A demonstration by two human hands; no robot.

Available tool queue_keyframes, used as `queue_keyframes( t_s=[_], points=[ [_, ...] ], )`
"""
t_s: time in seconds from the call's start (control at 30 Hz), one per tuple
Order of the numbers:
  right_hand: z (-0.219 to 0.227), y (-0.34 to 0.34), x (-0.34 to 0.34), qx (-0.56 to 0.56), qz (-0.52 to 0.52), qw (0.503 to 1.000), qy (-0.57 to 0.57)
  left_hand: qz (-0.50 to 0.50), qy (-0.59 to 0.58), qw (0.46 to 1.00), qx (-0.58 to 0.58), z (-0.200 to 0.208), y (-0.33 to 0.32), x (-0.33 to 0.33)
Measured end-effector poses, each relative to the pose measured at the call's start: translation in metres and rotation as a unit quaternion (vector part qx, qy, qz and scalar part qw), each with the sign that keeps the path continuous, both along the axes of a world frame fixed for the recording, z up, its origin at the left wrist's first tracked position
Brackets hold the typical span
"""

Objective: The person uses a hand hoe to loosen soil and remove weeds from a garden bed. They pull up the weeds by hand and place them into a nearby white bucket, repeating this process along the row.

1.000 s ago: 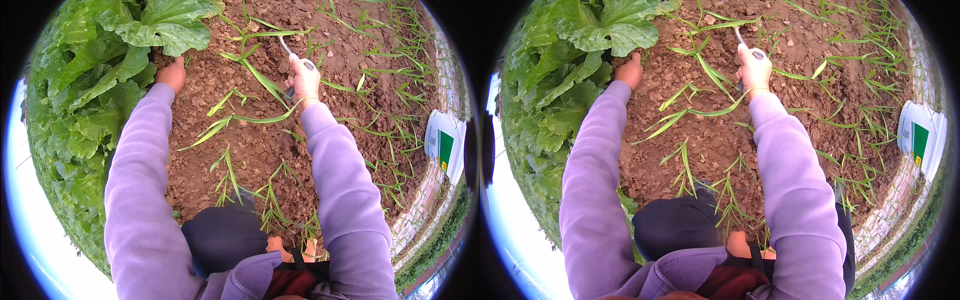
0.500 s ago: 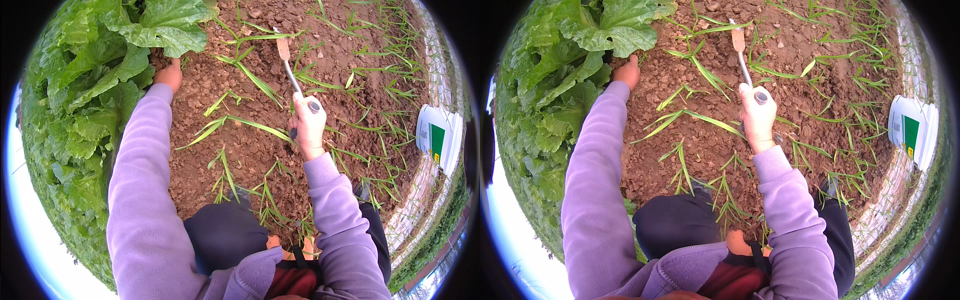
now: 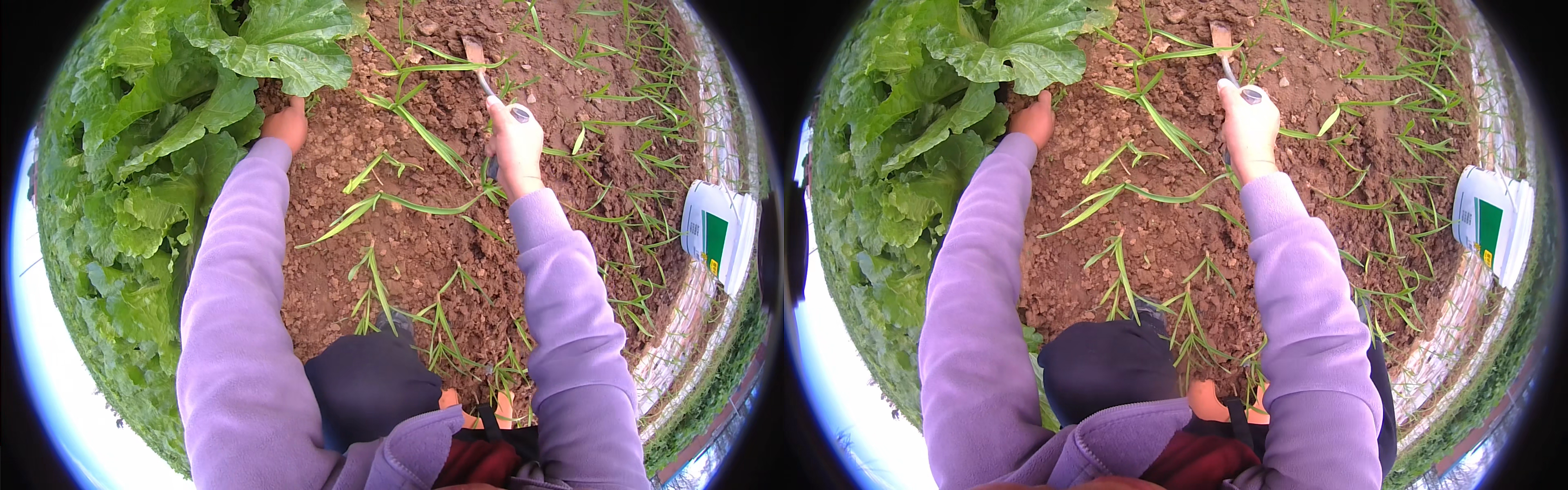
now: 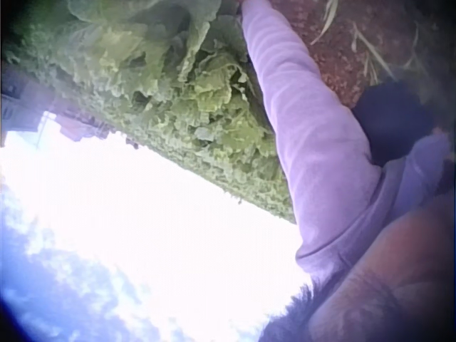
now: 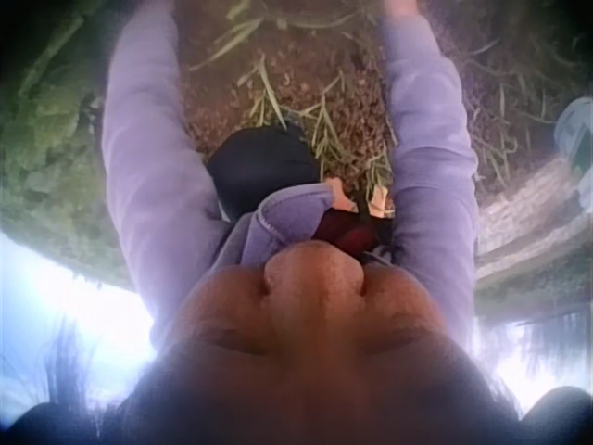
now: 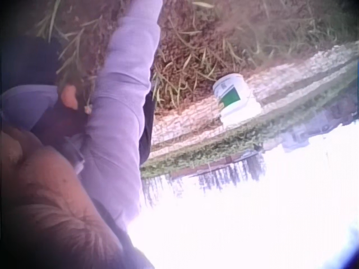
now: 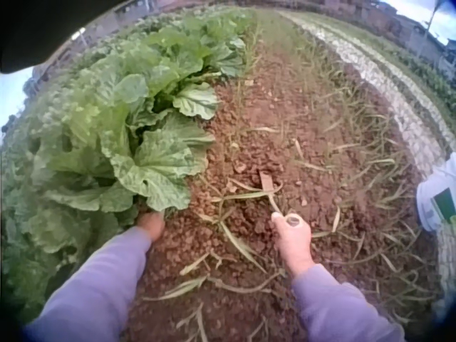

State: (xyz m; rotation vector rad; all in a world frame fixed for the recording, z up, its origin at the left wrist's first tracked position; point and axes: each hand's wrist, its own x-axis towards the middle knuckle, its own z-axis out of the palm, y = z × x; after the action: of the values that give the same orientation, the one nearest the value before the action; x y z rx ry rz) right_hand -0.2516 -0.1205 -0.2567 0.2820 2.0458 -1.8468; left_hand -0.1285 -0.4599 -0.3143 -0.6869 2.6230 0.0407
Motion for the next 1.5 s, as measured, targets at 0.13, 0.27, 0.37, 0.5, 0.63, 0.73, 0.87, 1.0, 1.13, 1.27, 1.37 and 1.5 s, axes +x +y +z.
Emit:
queue_keyframes(
  t_s=[0.13, 0.27, 0.37, 0.5, 0.63, 0.73, 0.87, 1.0, 1.13, 1.27, 1.37, 1.5],
  points=[
    [0.023, 0.043, 0.073, -0.122, 0.014, 0.990, -0.062, -0.003, -0.007, 1.000, 0.003, -0.001, -0.002, 0.000],
    [0.025, 0.037, 0.088, -0.188, 0.072, 0.973, -0.116, -0.011, -0.009, 1.000, -0.009, -0.003, -0.003, 0.000],
    [0.017, 0.007, 0.069, -0.159, 0.106, 0.975, -0.109, -0.010, -0.008, 1.000, -0.004, -0.002, -0.002, 0.000],
    [0.006, -0.026, 0.044, -0.031, 0.198, 0.980, -0.018, -0.009, -0.007, 1.000, 0.002, 0.000, -0.002, 0.000],
    [-0.003, -0.050, 0.044, -0.019, 0.191, 0.981, 0.006, -0.018, -0.001, 1.000, -0.003, -0.005, -0.005, 0.001],
    [-0.004, -0.066, 0.051, -0.211, 0.086, 0.955, -0.192, -0.022, -0.010, 1.000, 0.002, -0.012, -0.008, 0.002],
    [0.000, -0.084, 0.053, 0.149, 0.257, 0.939, 0.173, -0.017, 0.030, 0.999, -0.014, -0.017, -0.012, 0.003],
    [0.008, -0.062, 0.042, 0.055, 0.230, 0.968, 0.080, -0.014, 0.034, 0.999, -0.023, -0.017, -0.010, 0.003],
    [0.029, 0.010, 0.068, -0.083, 0.148, 0.985, -0.031, -0.012, 0.008, 1.000, -0.006, -0.013, -0.008, 0.002],
    [0.051, 0.080, 0.116, -0.068, 0.109, 0.989, -0.071, -0.005, 0.002, 1.000, -0.006, -0.009, -0.007, -0.001],
    [0.058, 0.115, 0.139, -0.019, 0.108, 0.990, -0.092, -0.001, 0.001, 1.000, -0.006, -0.008, -0.005, 0.000],
    [0.061, 0.135, 0.149, 0.107, 0.194, 0.974, -0.051, 0.000, 0.014, 1.000, -0.004, -0.006, -0.004, -0.001]
  ],
)
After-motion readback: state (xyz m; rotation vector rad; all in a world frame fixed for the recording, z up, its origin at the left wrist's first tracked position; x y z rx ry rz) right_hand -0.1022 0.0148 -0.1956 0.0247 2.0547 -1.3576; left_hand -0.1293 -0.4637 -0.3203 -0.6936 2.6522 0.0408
